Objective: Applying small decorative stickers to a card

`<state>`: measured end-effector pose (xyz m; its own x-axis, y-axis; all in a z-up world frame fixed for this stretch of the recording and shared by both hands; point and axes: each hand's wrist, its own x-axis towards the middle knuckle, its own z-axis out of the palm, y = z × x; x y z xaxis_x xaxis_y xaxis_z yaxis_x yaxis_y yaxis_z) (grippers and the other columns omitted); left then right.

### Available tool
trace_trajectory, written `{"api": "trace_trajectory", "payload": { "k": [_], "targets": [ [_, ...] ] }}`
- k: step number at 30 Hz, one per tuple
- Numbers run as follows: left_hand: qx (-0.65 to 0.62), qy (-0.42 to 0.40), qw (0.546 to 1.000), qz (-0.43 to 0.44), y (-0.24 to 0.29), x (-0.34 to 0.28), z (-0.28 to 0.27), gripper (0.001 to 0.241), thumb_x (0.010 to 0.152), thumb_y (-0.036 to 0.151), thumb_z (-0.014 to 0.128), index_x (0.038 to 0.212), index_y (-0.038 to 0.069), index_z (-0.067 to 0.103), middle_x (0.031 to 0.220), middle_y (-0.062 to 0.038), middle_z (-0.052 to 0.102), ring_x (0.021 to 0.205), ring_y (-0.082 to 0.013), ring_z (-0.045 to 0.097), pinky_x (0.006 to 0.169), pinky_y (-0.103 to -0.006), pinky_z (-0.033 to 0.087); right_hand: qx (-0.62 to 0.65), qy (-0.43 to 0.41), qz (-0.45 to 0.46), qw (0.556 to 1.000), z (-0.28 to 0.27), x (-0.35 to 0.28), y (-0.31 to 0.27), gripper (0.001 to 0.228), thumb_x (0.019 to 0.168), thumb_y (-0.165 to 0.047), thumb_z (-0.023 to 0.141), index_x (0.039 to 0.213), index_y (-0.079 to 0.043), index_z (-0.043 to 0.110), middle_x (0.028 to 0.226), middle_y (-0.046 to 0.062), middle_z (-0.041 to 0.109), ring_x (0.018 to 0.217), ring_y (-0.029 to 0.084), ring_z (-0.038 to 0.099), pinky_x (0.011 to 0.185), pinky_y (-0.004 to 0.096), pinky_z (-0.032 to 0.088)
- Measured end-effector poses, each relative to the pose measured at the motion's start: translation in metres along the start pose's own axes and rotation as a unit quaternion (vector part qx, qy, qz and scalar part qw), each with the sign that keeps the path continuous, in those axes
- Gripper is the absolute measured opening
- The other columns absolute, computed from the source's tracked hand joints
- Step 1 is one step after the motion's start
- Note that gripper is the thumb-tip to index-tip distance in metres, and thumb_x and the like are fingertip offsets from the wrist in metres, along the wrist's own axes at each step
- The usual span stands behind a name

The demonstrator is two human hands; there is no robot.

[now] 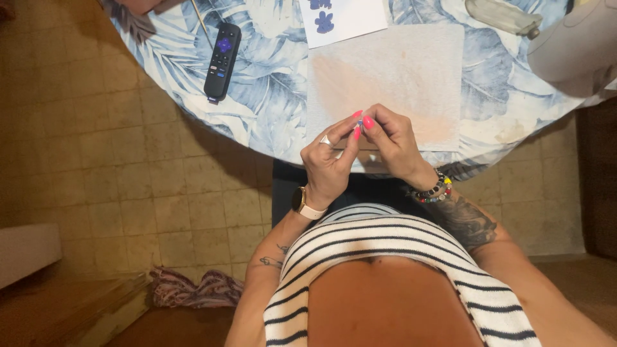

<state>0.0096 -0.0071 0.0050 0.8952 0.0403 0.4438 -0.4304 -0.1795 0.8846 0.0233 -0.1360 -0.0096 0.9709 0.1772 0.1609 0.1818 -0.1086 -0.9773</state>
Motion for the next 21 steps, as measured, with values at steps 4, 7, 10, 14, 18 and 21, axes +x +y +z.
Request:
{"api": "trace_trajectory", "payload": {
  "k": [4, 7, 10, 14, 18, 21],
  "targets": [
    [0.012, 0.007, 1.000, 0.011, -0.002, -0.001, 0.000, 0.016, 0.078, 0.004, 0.060, 0.094, 0.005, 0.063, 0.088, -0.011, 0.065, 0.077, -0.0226, 0.065, 0.065, -0.0271, 0.052, -0.006, 0.000, -0.007, 1.000, 0.000, 0.001, -0.001, 0.024, 0.090, -0.020, 0.044, 0.072, -0.007, 0.052, 0.048, 0.000, 0.038, 0.049, 0.007, 0.029, 0.048, 0.020, 0.031],
    [0.025, 0.013, 0.999, 0.020, -0.004, -0.003, 0.000, 0.016, 0.077, 0.005, 0.061, 0.093, 0.007, 0.064, 0.088, -0.009, 0.065, 0.076, -0.0204, 0.065, 0.065, -0.0255, 0.053, -0.013, 0.000, -0.010, 1.000, 0.001, 0.001, -0.003, 0.024, 0.090, -0.020, 0.045, 0.072, -0.007, 0.053, 0.048, 0.000, 0.038, 0.049, 0.007, 0.030, 0.048, 0.020, 0.031],
    [0.040, 0.023, 0.999, 0.027, -0.005, -0.004, 0.000, 0.015, 0.077, 0.005, 0.061, 0.091, 0.007, 0.064, 0.086, -0.007, 0.065, 0.074, -0.0192, 0.065, 0.064, -0.0248, 0.052, -0.032, -0.005, -0.011, 0.999, 0.000, 0.002, -0.005, 0.025, 0.090, -0.021, 0.045, 0.071, -0.007, 0.054, 0.047, 0.002, 0.040, 0.048, 0.008, 0.031, 0.047, 0.021, 0.032],
    [0.048, 0.031, 0.997, 0.054, -0.005, -0.003, 0.000, 0.013, 0.077, 0.004, 0.061, 0.090, 0.006, 0.064, 0.085, -0.008, 0.065, 0.075, -0.0214, 0.065, 0.064, -0.0264, 0.052, -0.058, -0.015, -0.021, 0.998, -0.001, 0.002, -0.006, 0.029, 0.091, -0.020, 0.043, 0.068, -0.007, 0.053, 0.048, 0.003, 0.039, 0.049, 0.010, 0.032, 0.048, 0.022, 0.034],
    [0.084, 0.041, 0.992, 0.083, -0.005, -0.003, 0.001, 0.014, 0.075, 0.005, 0.063, 0.089, 0.008, 0.064, 0.083, -0.007, 0.065, 0.075, -0.0207, 0.065, 0.064, -0.0266, 0.052, -0.062, -0.011, -0.025, 0.998, 0.001, 0.002, -0.010, 0.028, 0.091, -0.020, 0.043, 0.068, -0.007, 0.054, 0.049, 0.002, 0.040, 0.050, 0.009, 0.033, 0.049, 0.022, 0.035],
    [0.105, 0.046, 0.988, 0.105, -0.008, -0.004, 0.001, 0.016, 0.074, 0.004, 0.064, 0.089, 0.008, 0.064, 0.084, -0.007, 0.065, 0.075, -0.0211, 0.064, 0.064, -0.0270, 0.052, -0.073, -0.016, -0.031, 0.997, -0.001, 0.003, -0.009, 0.029, 0.092, -0.020, 0.043, 0.067, -0.007, 0.052, 0.049, 0.003, 0.041, 0.049, 0.010, 0.035, 0.049, 0.023, 0.035]
  ]
}}
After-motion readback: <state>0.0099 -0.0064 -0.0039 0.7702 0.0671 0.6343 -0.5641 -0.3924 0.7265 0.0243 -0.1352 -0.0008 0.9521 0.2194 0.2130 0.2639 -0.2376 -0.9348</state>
